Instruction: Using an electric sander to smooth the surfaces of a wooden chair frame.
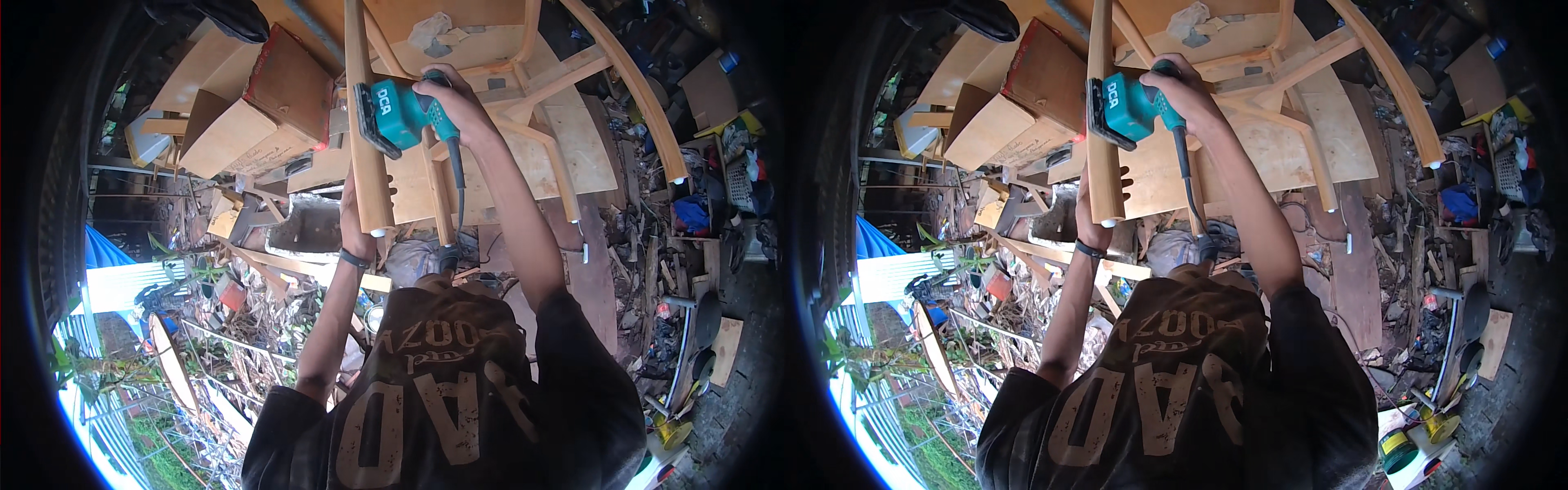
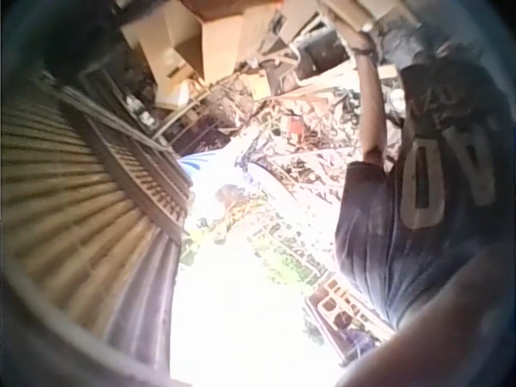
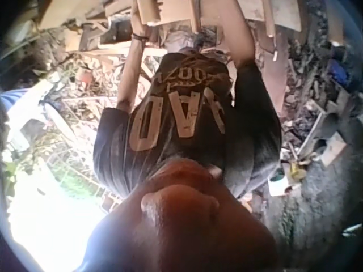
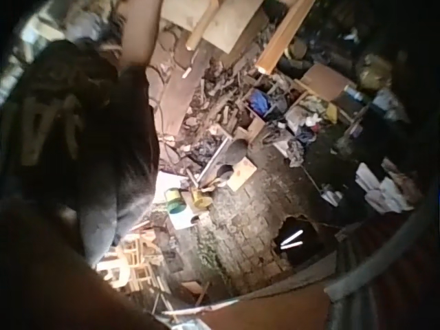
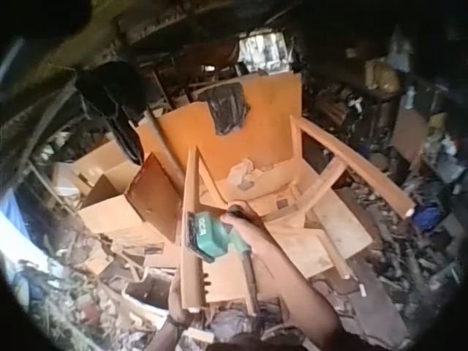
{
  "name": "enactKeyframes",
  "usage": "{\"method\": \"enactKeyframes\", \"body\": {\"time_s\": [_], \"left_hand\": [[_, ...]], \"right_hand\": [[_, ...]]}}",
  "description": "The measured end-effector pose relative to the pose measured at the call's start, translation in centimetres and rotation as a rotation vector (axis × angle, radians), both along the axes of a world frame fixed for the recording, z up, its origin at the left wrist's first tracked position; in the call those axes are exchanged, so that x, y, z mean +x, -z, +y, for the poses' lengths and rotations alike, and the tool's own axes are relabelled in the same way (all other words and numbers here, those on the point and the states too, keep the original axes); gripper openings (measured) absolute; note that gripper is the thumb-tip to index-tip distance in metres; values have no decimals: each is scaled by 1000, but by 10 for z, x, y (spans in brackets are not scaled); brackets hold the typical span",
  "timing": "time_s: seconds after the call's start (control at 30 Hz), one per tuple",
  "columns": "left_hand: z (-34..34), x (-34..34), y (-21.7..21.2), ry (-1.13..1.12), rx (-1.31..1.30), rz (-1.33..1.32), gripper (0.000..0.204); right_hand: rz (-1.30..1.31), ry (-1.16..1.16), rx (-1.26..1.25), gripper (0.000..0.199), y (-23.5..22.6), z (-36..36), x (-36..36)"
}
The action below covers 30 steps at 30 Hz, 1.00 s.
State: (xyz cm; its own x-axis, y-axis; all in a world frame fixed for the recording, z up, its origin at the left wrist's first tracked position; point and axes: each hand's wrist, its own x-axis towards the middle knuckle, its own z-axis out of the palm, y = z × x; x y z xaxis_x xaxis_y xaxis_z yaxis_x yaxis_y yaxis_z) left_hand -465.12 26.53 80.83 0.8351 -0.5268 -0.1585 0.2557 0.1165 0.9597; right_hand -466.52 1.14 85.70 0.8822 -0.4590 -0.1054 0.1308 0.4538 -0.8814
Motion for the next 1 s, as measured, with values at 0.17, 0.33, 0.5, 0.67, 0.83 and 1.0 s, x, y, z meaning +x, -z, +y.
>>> {"method": "enactKeyframes", "body": {"time_s": [0.17,0.33,0.5,0.67,0.83,1.0], "left_hand": [[7,2,0,-8,-68,48,55],[2,-5,-2,-99,-87,48,55],[1,5,2,13,-25,61,49],[5,-2,-2,-94,-87,40,48],[5,-1,2,-75,-112,53,46],[2,7,-1,2,24,-17,46]], "right_hand": [[0,-34,12,33,7,13,-12],[-100,14,29,37,26,45,-62],[87,-58,55,40,27,4,-18],[-98,-9,1,39,40,60,-84],[-56,42,4,37,34,59,-91],[42,31,52,36,30,19,-42]]}}
